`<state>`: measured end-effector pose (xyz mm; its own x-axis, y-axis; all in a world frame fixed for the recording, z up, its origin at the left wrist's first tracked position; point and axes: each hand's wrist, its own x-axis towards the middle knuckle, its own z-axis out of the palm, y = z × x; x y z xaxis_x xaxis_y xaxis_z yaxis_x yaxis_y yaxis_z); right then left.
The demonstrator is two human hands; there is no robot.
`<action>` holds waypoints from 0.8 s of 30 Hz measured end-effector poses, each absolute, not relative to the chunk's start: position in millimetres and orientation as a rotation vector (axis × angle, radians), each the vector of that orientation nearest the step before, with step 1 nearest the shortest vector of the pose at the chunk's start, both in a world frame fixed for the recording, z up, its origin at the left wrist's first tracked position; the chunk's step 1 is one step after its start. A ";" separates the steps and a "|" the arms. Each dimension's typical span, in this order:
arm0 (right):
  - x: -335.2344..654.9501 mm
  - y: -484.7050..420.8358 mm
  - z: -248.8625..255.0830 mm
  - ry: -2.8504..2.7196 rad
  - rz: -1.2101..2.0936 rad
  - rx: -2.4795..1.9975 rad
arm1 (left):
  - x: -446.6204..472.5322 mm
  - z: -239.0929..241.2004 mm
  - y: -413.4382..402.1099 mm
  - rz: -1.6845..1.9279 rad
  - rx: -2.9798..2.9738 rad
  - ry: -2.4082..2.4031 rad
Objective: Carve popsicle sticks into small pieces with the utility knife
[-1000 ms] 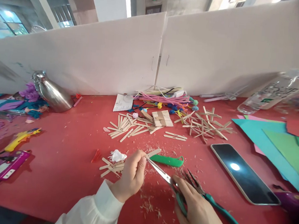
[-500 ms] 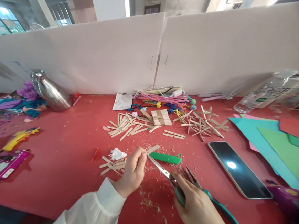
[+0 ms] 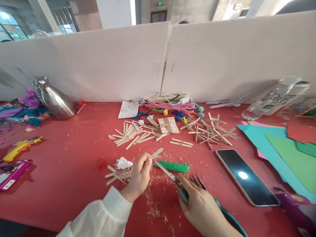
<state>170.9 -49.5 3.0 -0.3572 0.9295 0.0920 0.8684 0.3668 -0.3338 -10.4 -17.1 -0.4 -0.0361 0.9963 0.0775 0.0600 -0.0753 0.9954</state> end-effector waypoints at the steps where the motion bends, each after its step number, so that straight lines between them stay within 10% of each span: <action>1: 172.3 -48.9 4.4 -2.372 0.322 -1.606 | -10.8 -0.9 -15.4 1.271 1.264 1.238; 24: 194.2 8.6 40.5 -1.903 0.673 -1.509 | 6.9 38.5 4.1 1.022 1.484 1.233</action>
